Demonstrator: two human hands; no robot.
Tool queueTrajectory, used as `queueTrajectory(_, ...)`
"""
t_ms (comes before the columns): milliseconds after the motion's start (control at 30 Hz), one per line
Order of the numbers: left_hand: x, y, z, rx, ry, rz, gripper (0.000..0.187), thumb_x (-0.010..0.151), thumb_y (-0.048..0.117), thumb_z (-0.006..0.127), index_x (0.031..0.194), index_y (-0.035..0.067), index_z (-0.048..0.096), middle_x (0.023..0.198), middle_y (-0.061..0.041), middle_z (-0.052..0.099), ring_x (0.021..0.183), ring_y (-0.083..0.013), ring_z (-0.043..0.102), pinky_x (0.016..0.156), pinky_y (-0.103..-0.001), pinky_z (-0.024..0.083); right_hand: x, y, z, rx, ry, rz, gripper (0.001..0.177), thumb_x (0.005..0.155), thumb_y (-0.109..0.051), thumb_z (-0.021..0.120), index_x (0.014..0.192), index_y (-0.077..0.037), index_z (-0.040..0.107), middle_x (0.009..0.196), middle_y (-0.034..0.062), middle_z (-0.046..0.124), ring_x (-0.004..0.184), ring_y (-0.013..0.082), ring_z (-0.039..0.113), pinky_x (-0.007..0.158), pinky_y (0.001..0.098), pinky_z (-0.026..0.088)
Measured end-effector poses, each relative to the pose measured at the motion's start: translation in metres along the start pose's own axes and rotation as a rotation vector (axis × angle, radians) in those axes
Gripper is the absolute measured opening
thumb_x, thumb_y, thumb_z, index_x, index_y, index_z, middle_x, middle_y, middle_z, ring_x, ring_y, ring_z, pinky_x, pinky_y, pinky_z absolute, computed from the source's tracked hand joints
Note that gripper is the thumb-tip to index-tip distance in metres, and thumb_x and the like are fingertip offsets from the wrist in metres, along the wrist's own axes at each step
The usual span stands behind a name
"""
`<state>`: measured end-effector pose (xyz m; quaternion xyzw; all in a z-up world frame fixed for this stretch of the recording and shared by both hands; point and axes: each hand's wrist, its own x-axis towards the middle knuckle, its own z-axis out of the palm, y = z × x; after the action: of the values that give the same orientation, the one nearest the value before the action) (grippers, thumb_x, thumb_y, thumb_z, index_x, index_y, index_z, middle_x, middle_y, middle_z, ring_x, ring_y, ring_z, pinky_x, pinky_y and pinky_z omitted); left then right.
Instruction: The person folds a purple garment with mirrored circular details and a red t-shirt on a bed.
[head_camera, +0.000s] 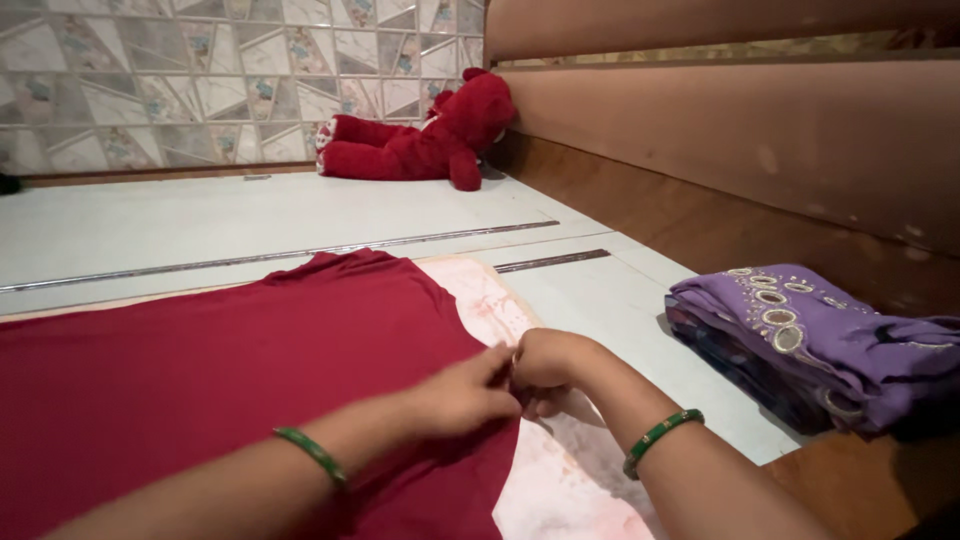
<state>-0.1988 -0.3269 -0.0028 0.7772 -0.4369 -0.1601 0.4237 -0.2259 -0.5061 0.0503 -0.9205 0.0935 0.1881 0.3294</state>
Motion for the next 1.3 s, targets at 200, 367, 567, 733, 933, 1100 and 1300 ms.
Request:
queueTrajectory(200,-0.09,0.059,-0.042,0.235,0.065,0.048,0.038,0.083,0.023,0.076,0.117,0.006,0.068,0.115,-0.009,0.069,0.104,-0.0183,0.069,0.089,-0.033,0.057,0.01,0.003,0.004,-0.072,-0.004,-0.012,0.023,0.097,-0.011,0.063,0.085,0.004,0.076,0.072,0.0145,0.076,0.052,0.0186,0.067,0.051,0.0321,0.056)
queueTrajectory(367,-0.142,0.116,-0.023,0.288,-0.231,-0.065,0.037,0.084,0.036,0.082,0.106,0.007,0.073,0.096,-0.006,0.073,0.087,-0.0167,0.07,0.078,-0.034,0.058,0.008,0.001,0.005,-0.117,-0.003,-0.064,0.025,0.095,-0.009,0.065,0.077,0.004,0.077,0.07,0.0142,0.076,0.052,0.0171,0.068,0.052,0.032,0.057)
queueTrajectory(567,-0.147,0.122,0.001,0.31,-0.265,-0.062,0.021,0.093,0.024,0.066,0.102,0.005,0.069,0.088,-0.009,0.071,0.084,-0.0211,0.07,0.078,-0.035,0.055,0.008,0.004,0.005,-0.041,0.023,-0.076,0.022,0.092,-0.006,0.07,0.072,0.004,0.07,0.067,0.0159,0.074,0.052,0.0198,0.068,0.048,0.034,0.056)
queueTrajectory(733,-0.147,0.101,0.012,0.177,-0.213,-0.049,0.013,0.093,0.015,0.063,0.105,0.01,0.067,0.091,-0.002,0.066,0.086,-0.0127,0.062,0.078,-0.029,0.051,0.008,0.007,0.002,-0.026,-0.01,-0.125,0.014,0.093,-0.006,0.069,0.084,0.003,0.063,0.07,0.0144,0.074,0.054,0.0188,0.07,0.048,0.0346,0.055)
queueTrajectory(933,-0.137,0.078,0.01,-0.451,-0.187,-0.068,0.007,0.097,0.01,0.06,0.105,0.01,0.06,0.088,0.007,0.056,0.081,-0.0044,0.049,0.075,-0.023,0.043,0.005,0.011,-0.005,-0.054,0.044,-0.228,0.008,0.087,0.0,0.071,0.092,-0.003,0.066,0.076,0.0077,0.074,0.063,0.0153,0.071,0.056,0.0304,0.058)
queueTrajectory(1100,-0.142,0.069,0.015,-0.397,-0.29,-0.148,0.007,0.1,0.017,0.06,0.106,0.012,0.06,0.089,0.008,0.052,0.084,-0.0037,0.047,0.075,-0.021,0.042,0.005,0.009,0.0,-0.201,0.026,-0.262,0.007,0.085,-0.005,0.073,0.092,-0.006,0.07,0.079,0.0065,0.073,0.069,0.017,0.069,0.063,0.032,0.055)
queueTrajectory(1300,-0.13,0.03,0.048,-0.359,-0.412,0.103,0.017,0.104,0.022,0.062,0.113,0.012,0.052,0.106,0.002,0.054,0.098,-0.0095,0.052,0.089,-0.026,0.045,-0.035,-0.023,0.011,-0.572,0.282,-0.326,0.016,0.078,-0.014,0.083,0.094,-0.013,0.077,0.088,0.0026,0.074,0.082,0.0166,0.067,0.075,0.0327,0.053)
